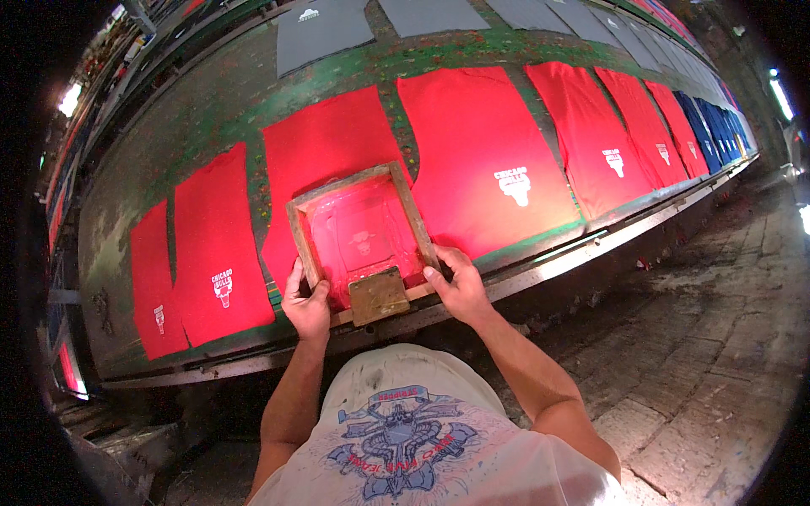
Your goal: The person uses a wooden screen-printing frame and squeegee to apply white and red ink onto rows of t-shirts laid out on a long table. They repeatedly align the frame, pull the squeegee across the screen, lift the frame, and move to the next shirt, alternating between red and blue shirts.
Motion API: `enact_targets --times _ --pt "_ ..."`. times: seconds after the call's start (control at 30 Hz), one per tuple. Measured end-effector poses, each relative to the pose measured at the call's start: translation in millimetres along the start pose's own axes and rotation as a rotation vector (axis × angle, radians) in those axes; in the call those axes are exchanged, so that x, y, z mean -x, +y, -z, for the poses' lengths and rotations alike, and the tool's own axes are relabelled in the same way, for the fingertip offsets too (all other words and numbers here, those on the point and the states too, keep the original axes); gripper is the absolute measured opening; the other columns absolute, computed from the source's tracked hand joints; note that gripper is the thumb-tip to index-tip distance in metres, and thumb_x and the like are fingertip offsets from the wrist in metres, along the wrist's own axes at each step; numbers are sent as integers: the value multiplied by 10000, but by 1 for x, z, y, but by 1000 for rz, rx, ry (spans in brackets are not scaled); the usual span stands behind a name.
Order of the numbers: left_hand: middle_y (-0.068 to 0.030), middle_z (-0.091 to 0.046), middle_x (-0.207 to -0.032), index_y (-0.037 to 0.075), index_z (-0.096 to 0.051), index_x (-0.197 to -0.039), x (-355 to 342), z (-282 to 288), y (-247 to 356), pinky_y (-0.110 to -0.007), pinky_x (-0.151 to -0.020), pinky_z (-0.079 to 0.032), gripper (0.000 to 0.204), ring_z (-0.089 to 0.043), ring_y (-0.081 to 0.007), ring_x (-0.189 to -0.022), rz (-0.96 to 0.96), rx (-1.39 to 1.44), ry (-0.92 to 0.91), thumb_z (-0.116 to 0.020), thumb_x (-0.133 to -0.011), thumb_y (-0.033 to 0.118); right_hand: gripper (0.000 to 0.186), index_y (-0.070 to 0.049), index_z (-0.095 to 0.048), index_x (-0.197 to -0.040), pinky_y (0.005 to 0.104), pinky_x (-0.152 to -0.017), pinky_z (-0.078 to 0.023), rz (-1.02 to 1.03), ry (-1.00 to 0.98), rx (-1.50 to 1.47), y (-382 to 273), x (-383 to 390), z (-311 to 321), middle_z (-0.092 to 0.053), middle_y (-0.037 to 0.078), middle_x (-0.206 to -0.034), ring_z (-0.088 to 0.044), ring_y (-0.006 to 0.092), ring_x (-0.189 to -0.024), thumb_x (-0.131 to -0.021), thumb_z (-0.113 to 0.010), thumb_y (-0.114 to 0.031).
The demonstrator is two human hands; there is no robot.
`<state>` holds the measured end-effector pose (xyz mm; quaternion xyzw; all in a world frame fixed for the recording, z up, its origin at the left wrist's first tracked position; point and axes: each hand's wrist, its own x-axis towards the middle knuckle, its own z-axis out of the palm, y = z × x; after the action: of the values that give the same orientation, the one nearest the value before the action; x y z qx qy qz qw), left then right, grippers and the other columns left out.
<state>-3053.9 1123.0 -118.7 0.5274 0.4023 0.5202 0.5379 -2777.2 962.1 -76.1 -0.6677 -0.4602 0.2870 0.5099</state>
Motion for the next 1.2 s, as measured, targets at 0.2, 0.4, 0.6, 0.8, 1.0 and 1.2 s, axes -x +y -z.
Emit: enact_targets --times 0.2,0.4,0.6,0.8,1.0,1.2 --pt "-116 -685 -1499 -60 -604 -1586 -1 4 -10 -345 -1147 -545 727 -678 -196 -1339 29 -27 25 -674 -884 -238 494 -31 -696 -1463 489 -1138 -526 -36 122 285 -26 -4 -5 -722 227 -1367 -683 384 -1288 -999 -819 -149" --pt "-95 -722 -1427 -52 -625 -1573 -3 3 -15 -319 -1088 -561 729 -693 -162 -1265 77 -5 33 -678 -867 -224 621 -24 -735 -1405 515 -1149 -539 505 -349 528 -86 9 -9 -726 175 -1394 -652 376 -1352 -812 -908 -91" --pt "-104 -742 -1409 -82 -610 -1573 -5 1 -20 -324 -1070 -571 694 -716 -163 -1232 -18 -30 24 -679 -892 -198 437 -1 -770 -1308 469 -1115 -556 561 -341 707 -98 -12 -27 -746 155 -1334 -677 358 -1264 -872 -741 0" --pt "-185 -693 -1453 -60 -666 -1496 -4 0 -22 -377 -1083 -587 663 -712 -273 -1290 -51 -261 62 -778 -845 -115 631 24 -740 -1358 512 -1136 -551 348 -540 654 -109 -47 -41 -761 204 -1321 -671 420 -1321 -754 -635 172" --pt "-222 -693 -1440 -46 -679 -1472 -2 -4 -27 -449 -1138 -558 654 -672 -374 -1331 -120 -319 96 -783 -827 -83 646 -17 -747 -1366 489 -1129 -564 391 -488 629 -100 -17 -31 -758 219 -1295 -683 426 -1284 -759 -619 165" --pt "-219 -716 -1400 -42 -682 -1466 -3 -4 -24 -469 -1142 -549 644 -654 -388 -1340 -164 -345 99 -769 -830 -78 630 -37 -780 -1351 468 -1126 -581 414 -345 659 -79 -3 -45 -765 162 -1379 -704 376 -1312 -785 -611 183"
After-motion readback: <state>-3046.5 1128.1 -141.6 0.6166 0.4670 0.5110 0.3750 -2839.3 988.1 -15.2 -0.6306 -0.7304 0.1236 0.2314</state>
